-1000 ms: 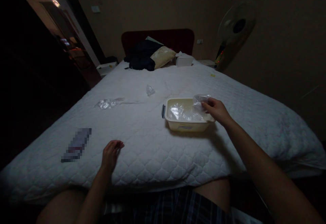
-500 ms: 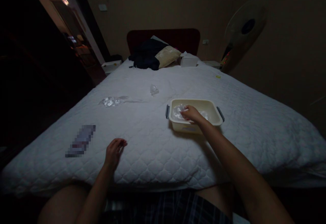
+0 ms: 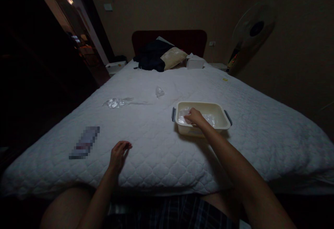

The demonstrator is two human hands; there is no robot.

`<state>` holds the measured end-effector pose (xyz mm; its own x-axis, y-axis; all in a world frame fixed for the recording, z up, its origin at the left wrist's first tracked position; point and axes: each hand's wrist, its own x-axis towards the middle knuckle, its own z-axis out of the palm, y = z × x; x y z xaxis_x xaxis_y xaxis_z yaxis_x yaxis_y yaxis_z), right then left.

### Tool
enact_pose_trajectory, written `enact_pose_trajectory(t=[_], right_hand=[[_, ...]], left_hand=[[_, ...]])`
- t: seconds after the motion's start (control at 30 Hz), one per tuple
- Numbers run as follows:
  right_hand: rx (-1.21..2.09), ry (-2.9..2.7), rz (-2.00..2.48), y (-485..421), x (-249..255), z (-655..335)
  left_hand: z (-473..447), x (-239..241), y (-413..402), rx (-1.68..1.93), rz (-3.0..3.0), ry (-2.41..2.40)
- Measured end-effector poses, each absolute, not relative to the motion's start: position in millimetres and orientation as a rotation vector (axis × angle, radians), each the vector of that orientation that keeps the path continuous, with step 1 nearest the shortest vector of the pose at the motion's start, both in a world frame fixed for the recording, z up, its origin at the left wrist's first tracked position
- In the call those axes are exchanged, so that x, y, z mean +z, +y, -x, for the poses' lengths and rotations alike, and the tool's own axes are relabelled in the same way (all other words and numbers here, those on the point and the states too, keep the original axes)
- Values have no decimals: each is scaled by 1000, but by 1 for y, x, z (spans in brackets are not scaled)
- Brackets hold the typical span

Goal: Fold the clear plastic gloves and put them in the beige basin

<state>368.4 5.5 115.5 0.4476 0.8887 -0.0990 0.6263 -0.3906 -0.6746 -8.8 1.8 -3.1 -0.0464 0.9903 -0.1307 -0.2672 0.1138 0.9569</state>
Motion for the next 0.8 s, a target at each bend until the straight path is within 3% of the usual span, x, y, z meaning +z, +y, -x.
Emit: enact_pose_trajectory(t=[0.13,0.27,0.63,0.8], right_hand=[[304,-1529,2291,4,117,-374],[274,-1573,2275,-1,126,-381],[678,-1572,1759,-5,158,-377],[671,-1786,1995,15,131,-374]], left_hand=[[10,-7,3,1282,-925,1111],[12,-12,5,1286,-975,1109],[12,-15,6,1297,-1010,1100],[11,-11,4,1276,-972,1129]])
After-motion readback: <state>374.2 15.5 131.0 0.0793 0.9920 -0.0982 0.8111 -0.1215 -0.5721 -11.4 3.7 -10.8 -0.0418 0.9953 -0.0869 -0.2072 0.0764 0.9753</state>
